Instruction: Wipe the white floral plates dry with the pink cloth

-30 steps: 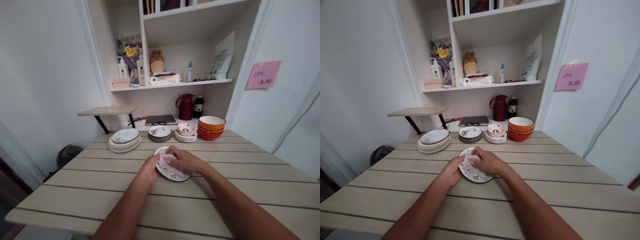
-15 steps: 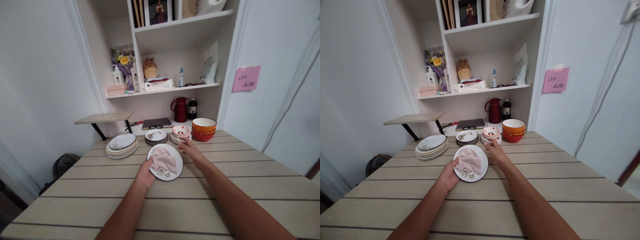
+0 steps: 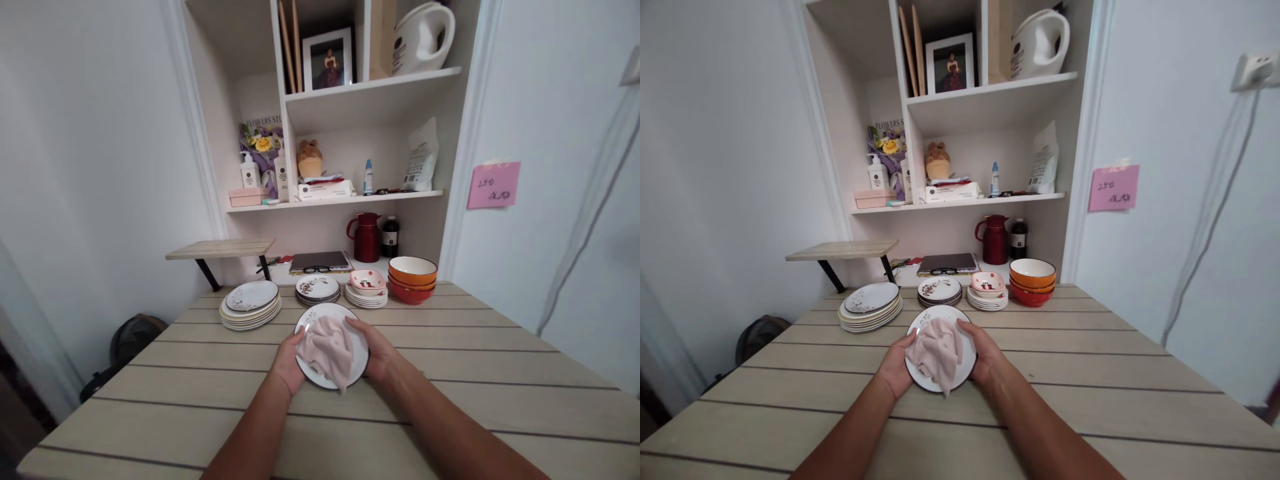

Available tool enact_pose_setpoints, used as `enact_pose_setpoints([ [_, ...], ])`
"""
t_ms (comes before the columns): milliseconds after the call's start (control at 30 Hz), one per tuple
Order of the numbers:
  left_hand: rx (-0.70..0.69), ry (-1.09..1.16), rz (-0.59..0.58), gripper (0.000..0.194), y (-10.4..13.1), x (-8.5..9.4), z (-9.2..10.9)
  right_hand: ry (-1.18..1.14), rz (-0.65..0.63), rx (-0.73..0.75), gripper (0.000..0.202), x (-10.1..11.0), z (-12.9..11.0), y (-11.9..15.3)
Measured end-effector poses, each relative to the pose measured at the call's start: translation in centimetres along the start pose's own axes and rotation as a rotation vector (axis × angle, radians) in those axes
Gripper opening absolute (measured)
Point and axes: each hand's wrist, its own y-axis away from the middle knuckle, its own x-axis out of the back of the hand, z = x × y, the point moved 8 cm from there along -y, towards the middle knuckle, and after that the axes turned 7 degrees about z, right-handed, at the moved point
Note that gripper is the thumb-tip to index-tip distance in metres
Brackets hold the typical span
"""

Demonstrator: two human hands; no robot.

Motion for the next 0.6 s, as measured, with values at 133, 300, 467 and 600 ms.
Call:
enact_pose_setpoints([
  [133, 0.034, -0.026, 0.001, 0.034, -0.1, 0.3, -0.4, -0.031, -0.041, 0.013, 0.035, 0.1, 0.6, 1.3],
  [300, 0.056, -0.096, 0.022, 0.028, 0.1, 0.7, -0.5, -0.091, 0.001, 0.02, 0.033, -0.2, 1.8, 3.1],
  [467, -0.006, -0.198, 0.02, 0.024, 0.8, 0.2, -0.1, -0.143, -0.006, 0.036, 0.032, 0.3, 3.4, 3.5],
  [600, -0.147, -0.251, 0.056, 0.031, 1.1, -0.2, 0.9, -0.136, -0.071, 0.019, 0.039, 0.6, 3.0, 2.3],
])
